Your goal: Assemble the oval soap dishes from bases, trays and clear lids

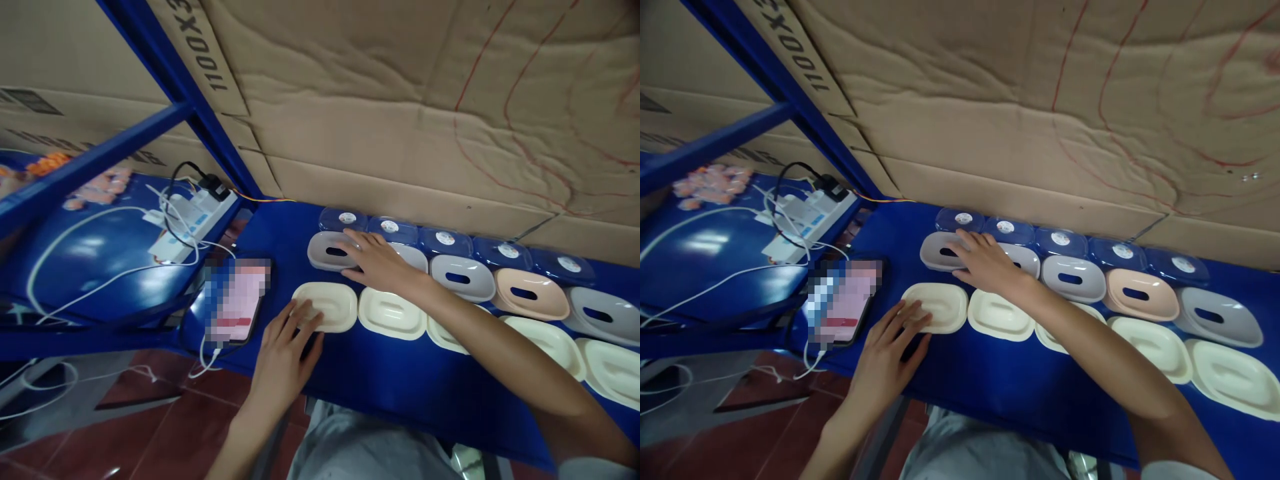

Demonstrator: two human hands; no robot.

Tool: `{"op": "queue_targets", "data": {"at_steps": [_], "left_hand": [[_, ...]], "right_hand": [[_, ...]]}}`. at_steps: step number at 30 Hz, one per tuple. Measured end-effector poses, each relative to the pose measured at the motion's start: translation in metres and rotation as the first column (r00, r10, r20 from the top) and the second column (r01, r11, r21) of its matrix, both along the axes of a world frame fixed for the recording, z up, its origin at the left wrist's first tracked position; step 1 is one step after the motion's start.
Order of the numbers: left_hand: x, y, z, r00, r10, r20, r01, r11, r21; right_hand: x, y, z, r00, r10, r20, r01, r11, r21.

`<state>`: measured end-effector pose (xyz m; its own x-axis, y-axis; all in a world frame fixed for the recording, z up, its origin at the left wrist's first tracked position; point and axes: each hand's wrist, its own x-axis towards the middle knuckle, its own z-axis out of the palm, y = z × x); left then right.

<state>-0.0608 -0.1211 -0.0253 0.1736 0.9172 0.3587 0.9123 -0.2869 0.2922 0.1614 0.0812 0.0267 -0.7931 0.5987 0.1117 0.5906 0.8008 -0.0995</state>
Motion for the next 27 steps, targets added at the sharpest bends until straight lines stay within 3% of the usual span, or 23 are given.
{"op": "queue_targets", "data": {"at_steps": [7,11,13,16,18,21,23,27], "left_hand": [[-0.019,-0.047,0.011,0.989,-0.138,-0.043,0.136,0.99,-0.042],[-0.023,-0.057,0.011,0.99,-0.133,-0.05,0.132,0.991,-0.035],[-0.026,-0.058,0.009,0.993,-0.104,-0.051,0.102,0.994,-0.027],[-0.028,-0.056,0.004,0.998,-0.056,-0.038,0.056,0.998,-0.011],[-0.028,-0.054,-0.001,0.999,-0.038,-0.026,0.038,0.999,0.011],[-0.025,-0.05,-0.009,1.0,-0.023,-0.014,0.024,0.997,0.07],[-0.023,-0.049,-0.012,1.0,-0.016,-0.004,0.017,0.994,0.105],[-0.019,-0.056,-0.009,0.995,-0.091,0.045,0.086,0.991,0.102]], "right_hand": [[-0.003,0.008,-0.013,1.0,0.007,0.01,-0.006,0.997,-0.071],[-0.007,0.002,-0.003,1.0,-0.022,-0.012,0.022,1.0,-0.019],[-0.002,-0.022,0.007,0.999,-0.007,-0.049,0.011,0.996,0.084],[0.022,-0.084,0.014,0.994,0.051,-0.1,-0.032,0.982,0.184],[0.043,-0.13,0.008,0.993,0.064,-0.098,-0.046,0.984,0.17],[0.068,-0.177,-0.008,0.995,-0.07,-0.074,0.081,0.984,0.158],[0.075,-0.185,-0.017,0.989,-0.143,-0.041,0.148,0.977,0.152],[0.073,-0.173,-0.025,0.977,-0.21,-0.023,0.211,0.966,0.147]]}}
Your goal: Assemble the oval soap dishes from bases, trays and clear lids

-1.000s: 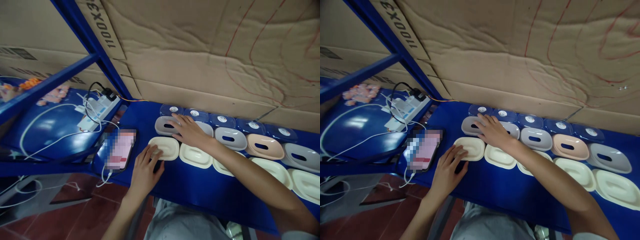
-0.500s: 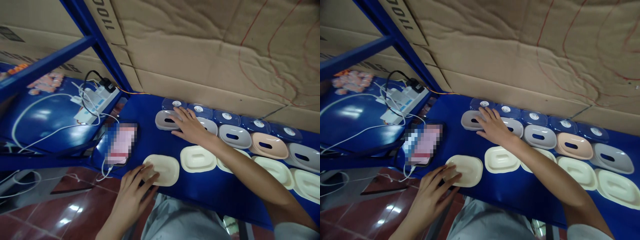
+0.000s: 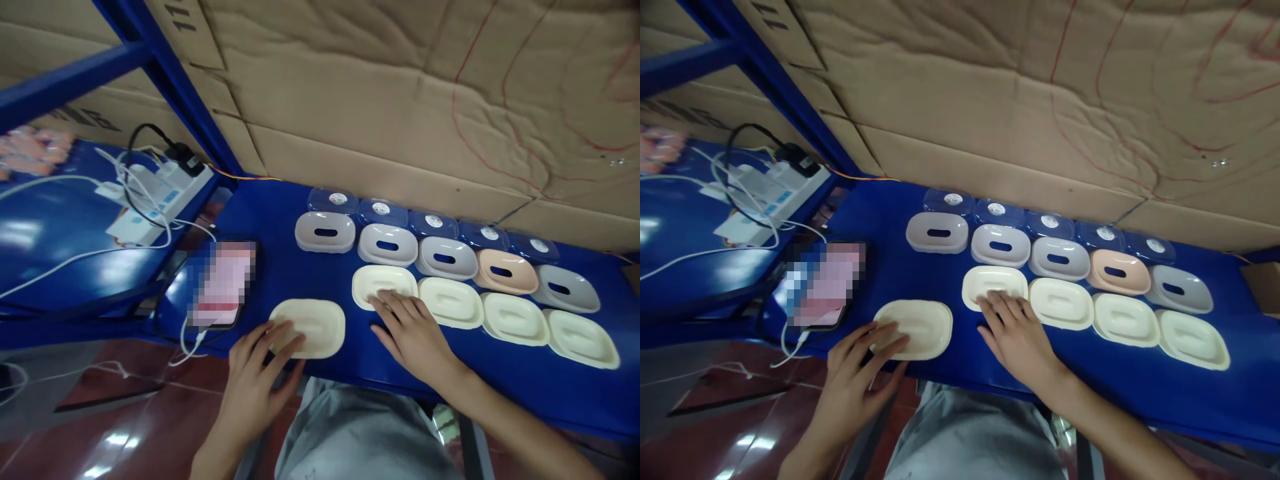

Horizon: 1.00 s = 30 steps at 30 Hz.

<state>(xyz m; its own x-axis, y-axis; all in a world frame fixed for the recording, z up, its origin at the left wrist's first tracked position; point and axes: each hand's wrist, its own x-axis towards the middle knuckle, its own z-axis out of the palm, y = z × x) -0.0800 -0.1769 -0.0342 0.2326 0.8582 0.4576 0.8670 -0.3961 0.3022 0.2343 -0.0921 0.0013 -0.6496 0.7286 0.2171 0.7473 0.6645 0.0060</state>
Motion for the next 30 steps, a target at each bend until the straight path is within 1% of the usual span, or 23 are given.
{"op": "queue_targets", "data": {"at_steps": [2,4,6,8,10,12,14,15,17,19,21,22,24,26,28,30], "left_hand": [[0.004,-0.006,0.003,0.999,-0.039,0.03,0.039,0.999,-0.02],[0.009,-0.01,0.004,0.998,-0.047,0.051,0.048,0.999,-0.021],[0.013,-0.011,0.001,0.997,-0.044,0.064,0.045,0.999,-0.008],[0.013,-0.01,-0.009,0.997,-0.029,0.077,0.027,0.999,0.026],[0.011,-0.009,-0.022,0.998,-0.008,0.069,0.002,0.997,0.074],[0.008,-0.01,-0.034,0.999,0.022,0.049,-0.028,0.994,0.106],[0.009,-0.012,-0.042,0.997,0.055,0.06,-0.061,0.992,0.108],[0.01,-0.013,-0.043,0.994,0.069,0.086,-0.077,0.992,0.097],[0.015,-0.014,-0.039,0.985,0.095,0.141,-0.102,0.994,0.045],[0.018,-0.014,-0.032,0.98,0.124,0.157,-0.121,0.992,-0.031],[0.017,-0.013,-0.023,0.98,0.143,0.136,-0.13,0.987,-0.097],[0.015,-0.012,-0.019,0.984,0.132,0.119,-0.118,0.986,-0.121],[0.01,-0.012,-0.012,0.995,0.058,0.081,-0.043,0.985,-0.169],[0.011,-0.012,-0.006,0.997,-0.065,0.05,0.074,0.976,-0.203],[0.021,-0.009,-0.002,0.984,-0.171,0.038,0.175,0.961,-0.214],[0.042,-0.003,0.001,0.976,-0.213,0.04,0.217,0.955,-0.202]], "right_hand": [[-0.002,0.005,0.0,1.0,-0.007,-0.004,0.007,1.0,-0.017],[-0.002,0.007,0.003,1.0,-0.001,-0.019,0.0,0.999,-0.042],[-0.002,0.01,0.01,0.999,0.012,-0.051,-0.015,0.998,-0.062],[-0.005,0.019,0.02,0.995,0.035,-0.098,-0.042,0.997,-0.06],[-0.013,0.037,0.029,0.987,0.077,-0.14,-0.082,0.996,-0.034],[-0.026,0.065,0.036,0.982,0.117,-0.149,-0.12,0.993,-0.006],[-0.042,0.099,0.038,0.985,0.123,-0.118,-0.127,0.992,-0.02],[-0.051,0.116,0.038,0.987,0.118,-0.105,-0.123,0.991,-0.048],[-0.067,0.146,0.035,0.991,0.107,-0.075,-0.116,0.987,-0.115],[-0.08,0.168,0.03,0.994,0.096,-0.051,-0.103,0.978,-0.179],[-0.089,0.182,0.025,0.996,0.086,-0.039,-0.093,0.967,-0.236],[-0.092,0.186,0.023,0.996,0.086,-0.037,-0.092,0.961,-0.261],[-0.095,0.19,0.02,0.994,0.1,-0.033,-0.105,0.949,-0.296],[-0.096,0.193,0.019,0.993,0.113,-0.025,-0.115,0.942,-0.316],[-0.098,0.194,0.019,0.993,0.115,-0.026,-0.118,0.938,-0.325],[-0.101,0.195,0.021,0.992,0.117,-0.049,-0.127,0.936,-0.328]]}}
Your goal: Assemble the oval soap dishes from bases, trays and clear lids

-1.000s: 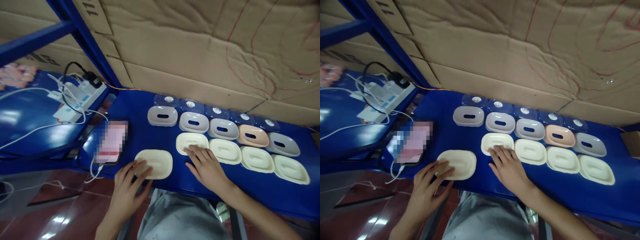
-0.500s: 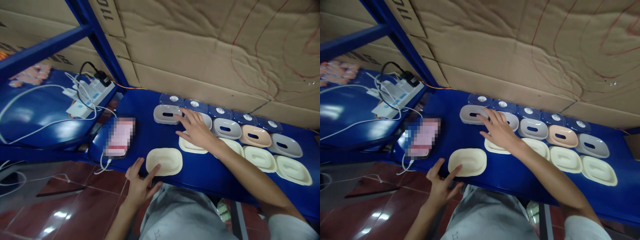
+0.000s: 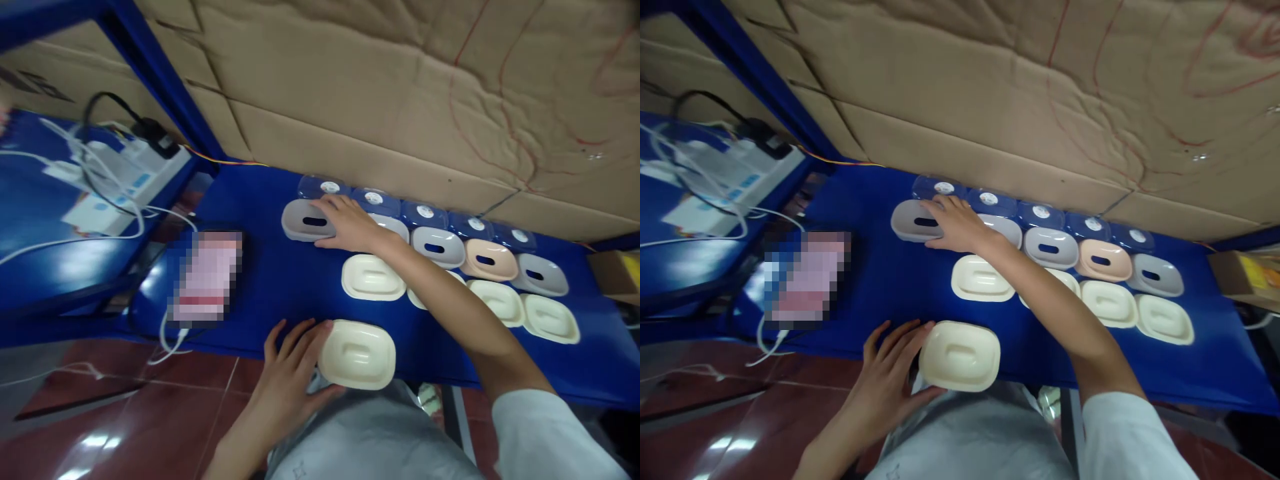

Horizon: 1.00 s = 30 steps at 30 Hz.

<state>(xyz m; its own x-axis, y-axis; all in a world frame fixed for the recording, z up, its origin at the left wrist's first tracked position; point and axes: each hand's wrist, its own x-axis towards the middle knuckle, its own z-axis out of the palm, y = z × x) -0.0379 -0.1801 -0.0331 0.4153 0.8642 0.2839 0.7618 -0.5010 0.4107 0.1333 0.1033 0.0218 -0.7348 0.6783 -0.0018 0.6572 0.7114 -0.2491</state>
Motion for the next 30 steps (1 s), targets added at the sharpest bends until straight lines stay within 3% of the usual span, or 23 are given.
{"op": "queue_targets", "data": {"at_steps": [4,7,10,14,18,21,26,30], "left_hand": [[0.047,0.014,0.002,1.0,0.004,0.017,-0.005,1.0,0.03],[0.061,0.021,-0.001,1.0,0.01,-0.003,-0.009,0.998,0.059],[0.059,0.023,-0.005,0.999,0.032,-0.009,-0.031,0.998,0.059],[0.056,0.023,-0.007,0.997,0.063,0.051,-0.068,0.993,0.093],[0.056,0.026,-0.008,0.998,0.034,0.061,-0.038,0.997,0.061],[0.055,0.028,-0.006,0.998,0.011,0.057,-0.014,0.999,0.049],[0.053,0.027,-0.003,0.998,-0.027,0.063,0.024,0.999,0.037],[0.053,0.026,-0.004,0.997,-0.038,0.063,0.036,0.999,0.035]], "right_hand": [[0.006,-0.007,0.013,0.991,0.013,-0.134,-0.008,0.999,0.042],[0.037,-0.037,0.03,0.96,0.016,-0.279,0.014,0.995,0.103],[0.092,-0.098,0.037,0.937,-0.033,-0.347,0.068,0.994,0.089],[0.16,-0.198,0.023,0.934,-0.204,-0.292,0.197,0.979,-0.052],[0.181,-0.263,0.002,0.923,-0.332,-0.194,0.313,0.942,-0.119],[0.174,-0.274,-0.005,0.924,-0.33,-0.194,0.315,0.944,-0.101],[0.164,-0.261,-0.004,0.965,-0.209,-0.16,0.198,0.977,-0.083],[0.164,-0.256,-0.005,0.974,-0.185,-0.132,0.176,0.981,-0.077]]}}
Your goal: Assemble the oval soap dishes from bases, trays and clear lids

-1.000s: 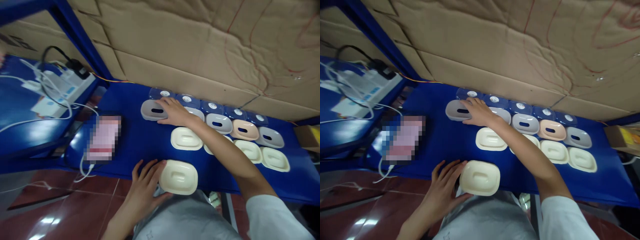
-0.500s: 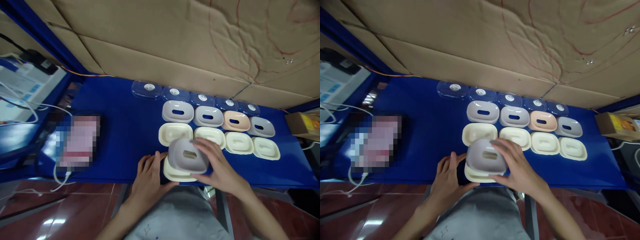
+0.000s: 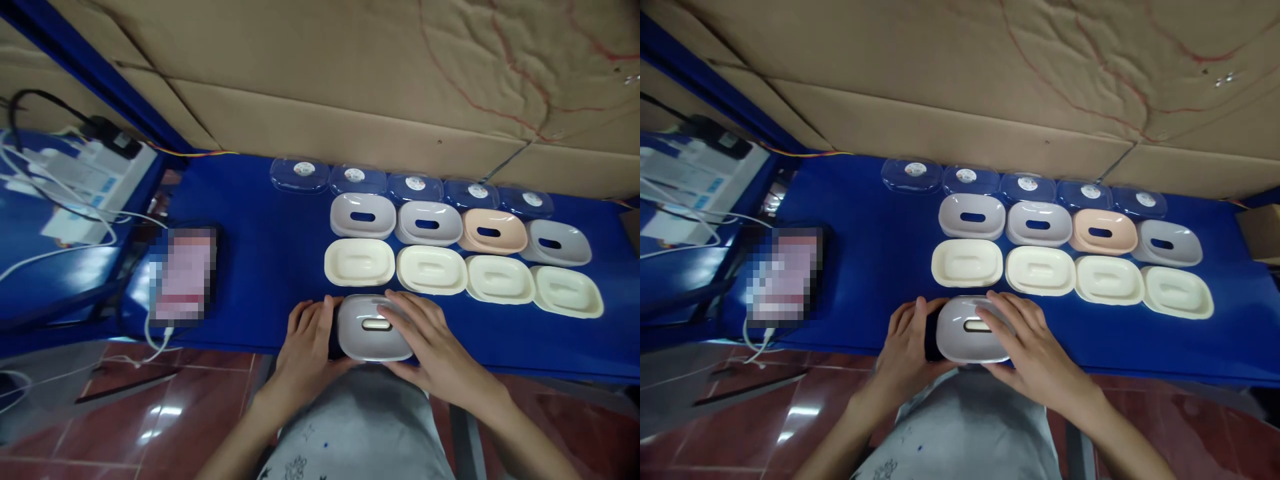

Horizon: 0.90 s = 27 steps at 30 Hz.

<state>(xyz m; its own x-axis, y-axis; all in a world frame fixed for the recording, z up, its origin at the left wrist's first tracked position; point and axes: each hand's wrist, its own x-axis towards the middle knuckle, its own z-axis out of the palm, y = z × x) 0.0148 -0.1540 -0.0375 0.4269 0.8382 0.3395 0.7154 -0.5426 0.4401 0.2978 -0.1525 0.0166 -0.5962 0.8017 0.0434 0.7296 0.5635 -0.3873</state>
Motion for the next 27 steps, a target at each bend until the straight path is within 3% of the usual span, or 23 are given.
{"op": "queue_targets", "data": {"at_steps": [8,12,15,18,21,23,27], "left_hand": [[-0.002,0.001,0.009,0.997,-0.053,-0.058,0.052,0.998,-0.032],[0.0,0.0,0.011,0.996,-0.058,-0.072,0.056,0.998,-0.031],[0.003,-0.001,0.01,0.997,-0.023,-0.073,0.022,1.0,-0.016],[0.005,-0.002,0.009,0.997,0.005,-0.079,-0.004,1.0,0.011],[0.007,-0.002,0.008,0.997,0.02,-0.075,-0.016,0.998,0.061],[0.007,-0.002,0.007,0.997,0.029,-0.066,-0.023,0.996,0.086],[0.005,-0.003,0.006,0.998,0.033,-0.056,-0.026,0.993,0.111]], "right_hand": [[-0.001,-0.003,-0.006,1.0,0.0,0.023,0.001,0.999,-0.036],[0.003,0.016,0.018,0.995,0.09,0.037,-0.089,0.995,-0.037],[-0.005,0.061,0.046,0.981,0.192,0.006,-0.192,0.981,-0.021],[-0.041,0.131,0.061,0.973,0.231,0.022,-0.232,0.969,0.087],[-0.097,0.207,0.055,0.962,0.249,0.109,-0.263,0.953,0.15],[-0.132,0.248,0.046,0.968,0.169,0.187,-0.196,0.971,0.136],[-0.171,0.295,0.026,0.96,0.017,0.278,-0.061,0.987,0.152]]}}
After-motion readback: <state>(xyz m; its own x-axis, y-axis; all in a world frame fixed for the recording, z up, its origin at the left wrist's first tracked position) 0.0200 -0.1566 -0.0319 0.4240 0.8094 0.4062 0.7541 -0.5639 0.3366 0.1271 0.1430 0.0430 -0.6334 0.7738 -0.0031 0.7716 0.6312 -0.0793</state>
